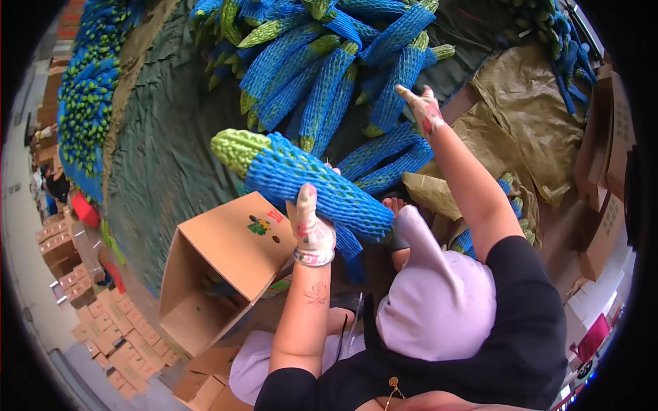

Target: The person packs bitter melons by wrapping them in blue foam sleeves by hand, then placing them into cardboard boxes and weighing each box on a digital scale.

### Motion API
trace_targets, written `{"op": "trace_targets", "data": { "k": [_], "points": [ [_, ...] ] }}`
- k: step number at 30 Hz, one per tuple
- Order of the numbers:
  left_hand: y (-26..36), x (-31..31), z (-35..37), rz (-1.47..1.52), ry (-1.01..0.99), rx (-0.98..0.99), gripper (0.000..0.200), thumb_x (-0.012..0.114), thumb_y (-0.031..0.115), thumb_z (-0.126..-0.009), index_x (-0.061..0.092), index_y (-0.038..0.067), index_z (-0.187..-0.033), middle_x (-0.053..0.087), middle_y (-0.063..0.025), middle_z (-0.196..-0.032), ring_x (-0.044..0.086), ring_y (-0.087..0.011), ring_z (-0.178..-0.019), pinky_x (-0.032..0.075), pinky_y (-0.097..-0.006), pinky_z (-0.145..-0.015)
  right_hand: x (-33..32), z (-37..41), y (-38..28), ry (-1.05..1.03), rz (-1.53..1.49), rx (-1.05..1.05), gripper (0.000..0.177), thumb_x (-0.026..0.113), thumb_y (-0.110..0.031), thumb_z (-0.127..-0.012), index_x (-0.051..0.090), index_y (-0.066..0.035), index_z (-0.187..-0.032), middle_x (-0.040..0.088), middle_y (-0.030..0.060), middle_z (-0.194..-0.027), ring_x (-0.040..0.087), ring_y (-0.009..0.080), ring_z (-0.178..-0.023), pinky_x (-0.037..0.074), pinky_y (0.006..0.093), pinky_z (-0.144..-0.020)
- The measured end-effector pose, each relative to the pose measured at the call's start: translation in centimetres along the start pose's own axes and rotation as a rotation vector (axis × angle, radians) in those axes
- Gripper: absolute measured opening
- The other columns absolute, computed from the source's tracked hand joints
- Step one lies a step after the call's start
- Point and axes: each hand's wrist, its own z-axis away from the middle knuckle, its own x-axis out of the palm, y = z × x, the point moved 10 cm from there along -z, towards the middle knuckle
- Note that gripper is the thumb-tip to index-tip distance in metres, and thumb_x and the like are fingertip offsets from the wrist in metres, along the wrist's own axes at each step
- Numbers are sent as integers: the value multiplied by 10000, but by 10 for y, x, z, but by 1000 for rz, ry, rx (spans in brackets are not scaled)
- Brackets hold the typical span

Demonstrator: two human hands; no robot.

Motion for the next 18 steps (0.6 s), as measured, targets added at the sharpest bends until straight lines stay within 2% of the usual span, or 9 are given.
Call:
{"op": "trace_targets", "data": {
  "k": [1,2,6,7,10,12,14,15,18],
  "points": [
    [2,-4,1,40,21,2,651,674,336,-792,444,-28,-1280,565,-183,-1163,577,-319,-1061,461,-443,-953,26,-5,7,-178,-54,146,936,784,-593,-665,452,14,-1296,601,196,-1190,564,279,-1139,444,365,-955],
    [3,-8,1,82,43,7,635,675,282,-795,438,-25,-1298,565,-182,-1180,579,-312,-1072,466,-439,-955,50,-22,11,-134,-66,2,955,783,-593,-656,448,34,-1292,575,206,-1248,542,283,-1177,425,374,-977],
    [43,17,31,84,-54,-44,646,657,276,-801,418,-26,-1319,525,-173,-1233,506,-306,-1165,374,-452,-1050,34,2,-13,-94,-104,-22,897,788,-502,-674,444,39,-1301,610,199,-1176,566,286,-1138,422,376,-971],
    [74,30,43,-13,-59,-3,731,737,422,-730,456,-11,-1247,536,-146,-1161,522,-303,-1092,402,-478,-1001,31,-3,-2,-135,-243,5,746,762,-442,-723,498,23,-1243,618,156,-1138,575,255,-1075,441,370,-938],
    [207,30,99,-37,-143,319,836,833,337,-610,436,65,-1294,506,-115,-1179,483,-278,-1115,340,-498,-1039,-12,-3,11,-448,-836,-40,327,598,-299,-907,607,-58,-1127,622,68,-1035,583,189,-959,474,335,-871],
    [299,5,152,-204,-119,641,917,870,245,-583,398,64,-1348,493,-108,-1227,454,-264,-1179,306,-485,-1082,-72,45,-7,-491,-910,-65,377,569,-322,-908,603,-20,-1131,643,83,-1003,612,208,-923,486,343,-884],
    [351,-31,187,-88,17,737,923,879,219,-586,396,61,-1357,492,-116,-1256,445,-259,-1206,291,-487,-1104,-121,77,-9,-537,-836,-65,481,586,-369,-862,583,4,-1165,652,121,-1046,631,245,-931,490,367,-886],
    [372,-55,199,-388,94,741,852,827,302,-656,400,42,-1345,519,-113,-1253,496,-282,-1180,345,-446,-1073,-137,86,0,-614,-838,21,533,600,-389,-848,569,16,-1193,650,130,-1061,624,248,-960,479,362,-907],
    [384,-142,206,-1060,268,641,696,763,222,-712,451,18,-1300,563,-107,-1241,551,-267,-1157,423,-388,-1016,-168,133,-46,-771,-805,-161,705,655,-377,-785,444,39,-1314,588,152,-1185,603,267,-1009,491,369,-892]
  ]
}}
